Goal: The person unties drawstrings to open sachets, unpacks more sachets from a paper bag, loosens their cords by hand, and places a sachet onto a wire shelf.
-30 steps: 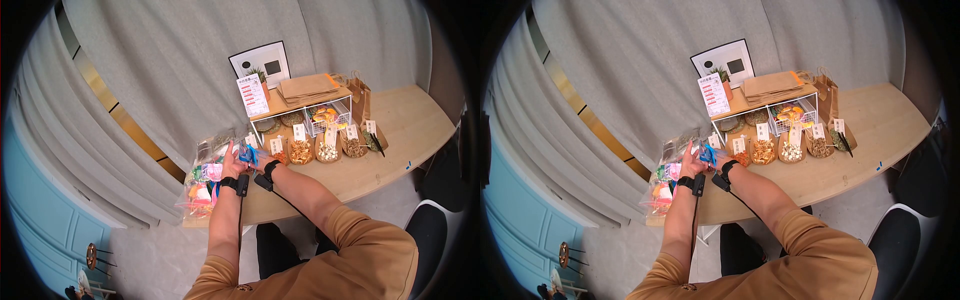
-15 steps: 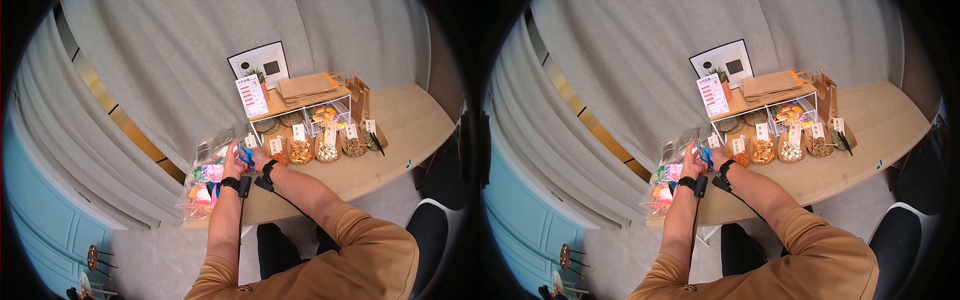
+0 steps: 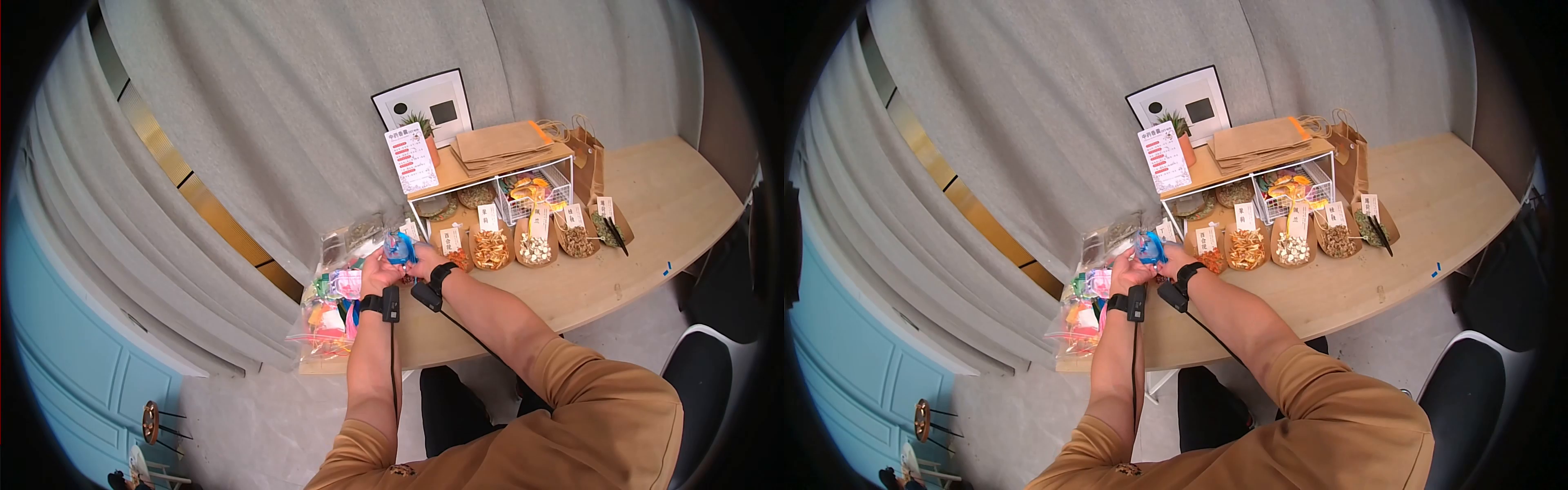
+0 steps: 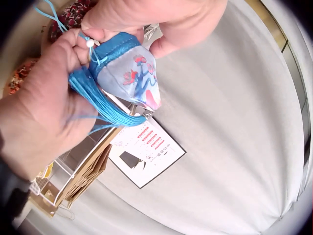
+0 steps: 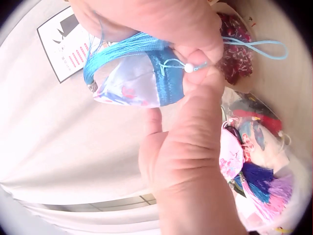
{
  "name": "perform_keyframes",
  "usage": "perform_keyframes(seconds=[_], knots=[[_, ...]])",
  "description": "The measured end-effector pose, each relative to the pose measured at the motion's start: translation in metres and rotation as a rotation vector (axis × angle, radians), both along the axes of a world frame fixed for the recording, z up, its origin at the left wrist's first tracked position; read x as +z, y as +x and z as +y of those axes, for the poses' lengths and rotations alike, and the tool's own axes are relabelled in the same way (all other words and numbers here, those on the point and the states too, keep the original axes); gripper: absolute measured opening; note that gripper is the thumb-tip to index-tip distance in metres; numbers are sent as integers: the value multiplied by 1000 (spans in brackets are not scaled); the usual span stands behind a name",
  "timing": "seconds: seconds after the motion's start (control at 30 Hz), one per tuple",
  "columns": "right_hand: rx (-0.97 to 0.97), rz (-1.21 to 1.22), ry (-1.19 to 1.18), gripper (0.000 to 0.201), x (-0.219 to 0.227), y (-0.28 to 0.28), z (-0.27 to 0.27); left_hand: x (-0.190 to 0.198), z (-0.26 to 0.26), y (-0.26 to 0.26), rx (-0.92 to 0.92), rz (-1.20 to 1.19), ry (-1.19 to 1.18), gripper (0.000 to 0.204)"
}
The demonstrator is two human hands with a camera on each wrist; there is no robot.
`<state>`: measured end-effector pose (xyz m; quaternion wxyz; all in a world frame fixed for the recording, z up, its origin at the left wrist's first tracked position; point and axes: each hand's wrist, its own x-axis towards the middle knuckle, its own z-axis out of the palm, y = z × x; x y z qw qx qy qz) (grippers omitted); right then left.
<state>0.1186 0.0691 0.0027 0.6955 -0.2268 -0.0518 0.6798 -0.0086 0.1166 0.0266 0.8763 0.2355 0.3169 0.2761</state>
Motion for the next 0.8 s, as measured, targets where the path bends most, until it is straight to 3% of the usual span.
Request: perform_keyframes(seconds=[0.07, 0.2, 0.27, 0.37, 0.43, 0.53, 0.57, 0.63, 0.67, 0.7, 0.77, 0.8], knots=[[87, -128, -141, 17, -6, 4, 6, -15, 18, 0, 59, -38, -98, 22], [84, -69, -65, 18, 6, 4, -4, -40, 36, -2, 62, -18, -93, 18], [29, -202, -75, 20, 22, 4, -22, -42, 34, -3, 76, 23, -59, 16], [-67, -278, -71, 22, -9, 6, 6, -37, 21, 3, 117, -60, -55, 13], [-38, -310, -2, 21, -20, 4, 14, -29, 4, 10, 235, 77, 40, 8], [-67, -322, -2, 20, -13, 1, 6, -58, 35, 8, 342, 11, 33, 15], [-129, -304, -73, 19, -7, 2, -1, -53, 31, 9, 339, 13, 33, 15], [-103, -273, 29, 17, -5, -1, 1, -37, 20, 6, 253, 66, 31, 14], [-45, -336, 49, 17, -10, -3, 6, -40, 24, 4, 102, 9, 103, 12], [12, -399, 69, 18, -14, -4, 10, -44, 27, 3, 102, 10, 103, 12], [-56, -388, -5, 17, -15, -2, 13, -45, 27, 5, 343, 7, -5, 12], [-125, -375, -77, 16, -12, -2, 12, -42, 24, 4, 334, 37, 12, 15]])
